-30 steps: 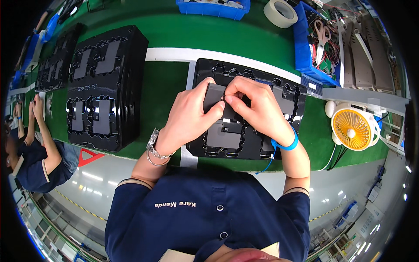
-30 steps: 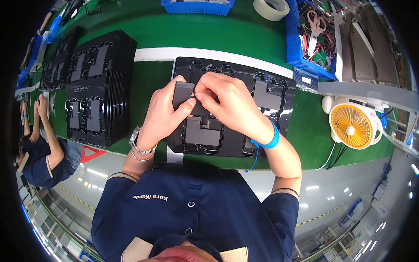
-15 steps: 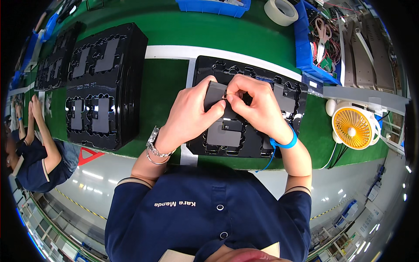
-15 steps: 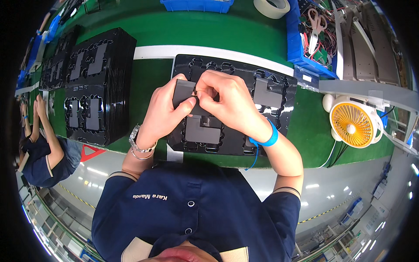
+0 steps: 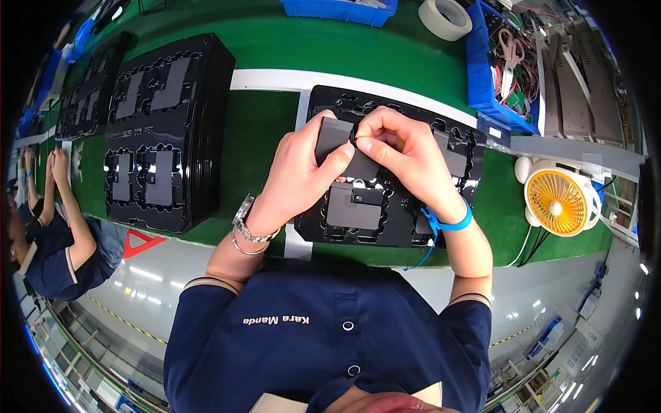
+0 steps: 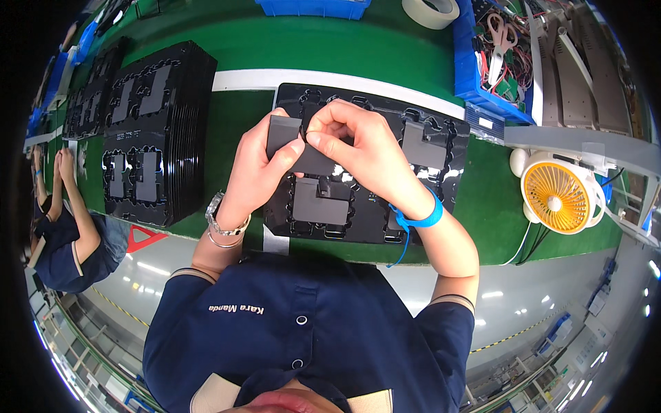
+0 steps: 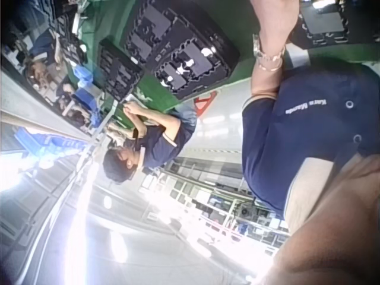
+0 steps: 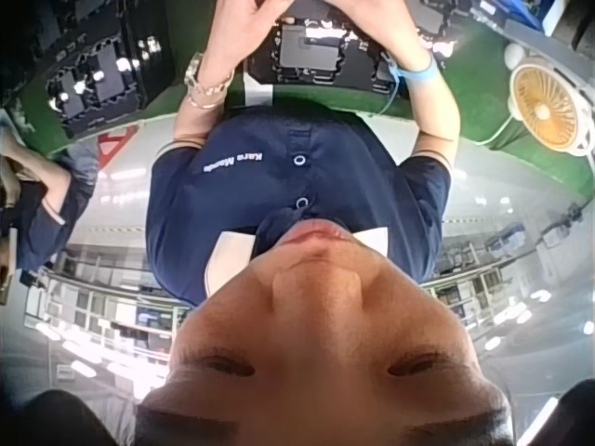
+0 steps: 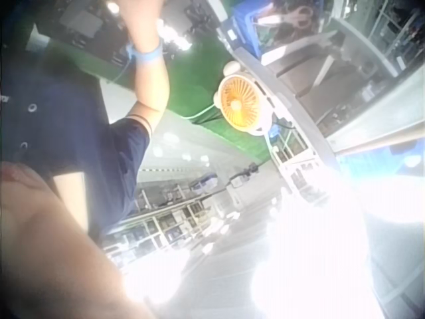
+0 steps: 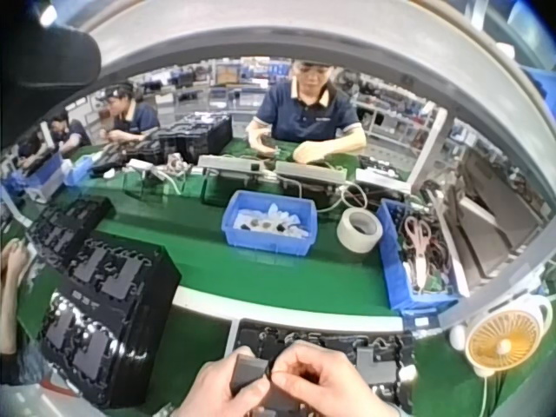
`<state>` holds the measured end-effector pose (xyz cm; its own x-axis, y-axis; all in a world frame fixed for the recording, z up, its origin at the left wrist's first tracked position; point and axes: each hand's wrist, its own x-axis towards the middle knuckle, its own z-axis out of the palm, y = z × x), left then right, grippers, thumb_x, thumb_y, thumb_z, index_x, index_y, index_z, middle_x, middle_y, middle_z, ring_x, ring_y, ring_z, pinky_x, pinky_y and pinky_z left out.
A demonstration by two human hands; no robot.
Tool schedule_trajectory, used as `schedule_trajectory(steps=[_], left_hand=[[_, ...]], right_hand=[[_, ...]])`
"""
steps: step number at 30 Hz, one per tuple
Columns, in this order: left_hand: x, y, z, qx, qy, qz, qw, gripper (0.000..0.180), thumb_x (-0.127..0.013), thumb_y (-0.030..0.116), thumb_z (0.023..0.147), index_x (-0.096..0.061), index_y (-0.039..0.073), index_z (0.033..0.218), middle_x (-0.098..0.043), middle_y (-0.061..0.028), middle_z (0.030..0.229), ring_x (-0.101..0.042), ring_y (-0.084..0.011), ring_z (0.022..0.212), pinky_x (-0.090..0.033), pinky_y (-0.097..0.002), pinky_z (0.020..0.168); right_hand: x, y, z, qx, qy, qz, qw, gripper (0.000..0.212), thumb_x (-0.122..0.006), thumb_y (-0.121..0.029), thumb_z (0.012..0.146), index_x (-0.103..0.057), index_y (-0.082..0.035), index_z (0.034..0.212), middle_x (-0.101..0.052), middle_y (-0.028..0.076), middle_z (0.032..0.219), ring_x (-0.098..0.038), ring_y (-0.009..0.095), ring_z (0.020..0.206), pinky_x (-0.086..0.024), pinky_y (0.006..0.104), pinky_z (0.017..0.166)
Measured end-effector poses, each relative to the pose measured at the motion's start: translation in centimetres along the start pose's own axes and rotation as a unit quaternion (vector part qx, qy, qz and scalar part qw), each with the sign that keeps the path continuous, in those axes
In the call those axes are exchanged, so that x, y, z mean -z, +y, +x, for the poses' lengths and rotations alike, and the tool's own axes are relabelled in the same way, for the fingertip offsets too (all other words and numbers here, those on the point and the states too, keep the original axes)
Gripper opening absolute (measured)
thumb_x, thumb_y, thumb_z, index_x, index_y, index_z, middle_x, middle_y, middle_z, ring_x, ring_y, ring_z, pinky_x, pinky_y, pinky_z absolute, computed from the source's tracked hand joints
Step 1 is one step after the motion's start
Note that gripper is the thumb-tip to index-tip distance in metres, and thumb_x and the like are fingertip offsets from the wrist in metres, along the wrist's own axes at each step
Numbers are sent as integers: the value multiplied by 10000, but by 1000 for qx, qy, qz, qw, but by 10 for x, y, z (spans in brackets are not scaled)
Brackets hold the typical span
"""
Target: Placing small electronic components into a black plastic tray on an assembly line.
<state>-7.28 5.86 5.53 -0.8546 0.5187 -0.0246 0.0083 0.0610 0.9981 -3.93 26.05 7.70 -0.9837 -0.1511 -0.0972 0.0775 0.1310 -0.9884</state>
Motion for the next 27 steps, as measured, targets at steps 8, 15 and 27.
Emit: schedule_trajectory(steps=[8, 15, 27], left_hand=[[-2, 1, -1, -6, 6, -25, 1000, 198, -655, 182, 968, -543, 20, 951, -635, -49, 672, -697, -151, 587, -535, -294, 552], [1, 5, -2, 3, 6, -19, 1000, 171, -640, 152, 942, -528, 23, 940, -621, -58, 656, -685, -174, 560, -514, -309, 538], [1, 13, -2, 57, 16, -33, 998, 157, -633, 124, 936, -526, 12, 951, -613, -63, 648, -640, -169, 530, -511, -305, 536]], right_hand=[[-5, 1, 0, -6, -11, 102, 995, 77, -718, -25, 956, -710, 43, 992, -633, 6, 961, -628, 75, 874, -518, 254, 799], [-13, 3, 0, 20, 8, 140, 990, 81, -730, 8, 934, -739, 50, 1003, -665, 40, 1005, -645, 93, 891, -532, 266, 823], [-15, 9, 2, -45, 5, 218, 975, 71, -723, -35, 953, -754, 18, 990, -727, 19, 931, -660, 89, 871, -522, 263, 827]])
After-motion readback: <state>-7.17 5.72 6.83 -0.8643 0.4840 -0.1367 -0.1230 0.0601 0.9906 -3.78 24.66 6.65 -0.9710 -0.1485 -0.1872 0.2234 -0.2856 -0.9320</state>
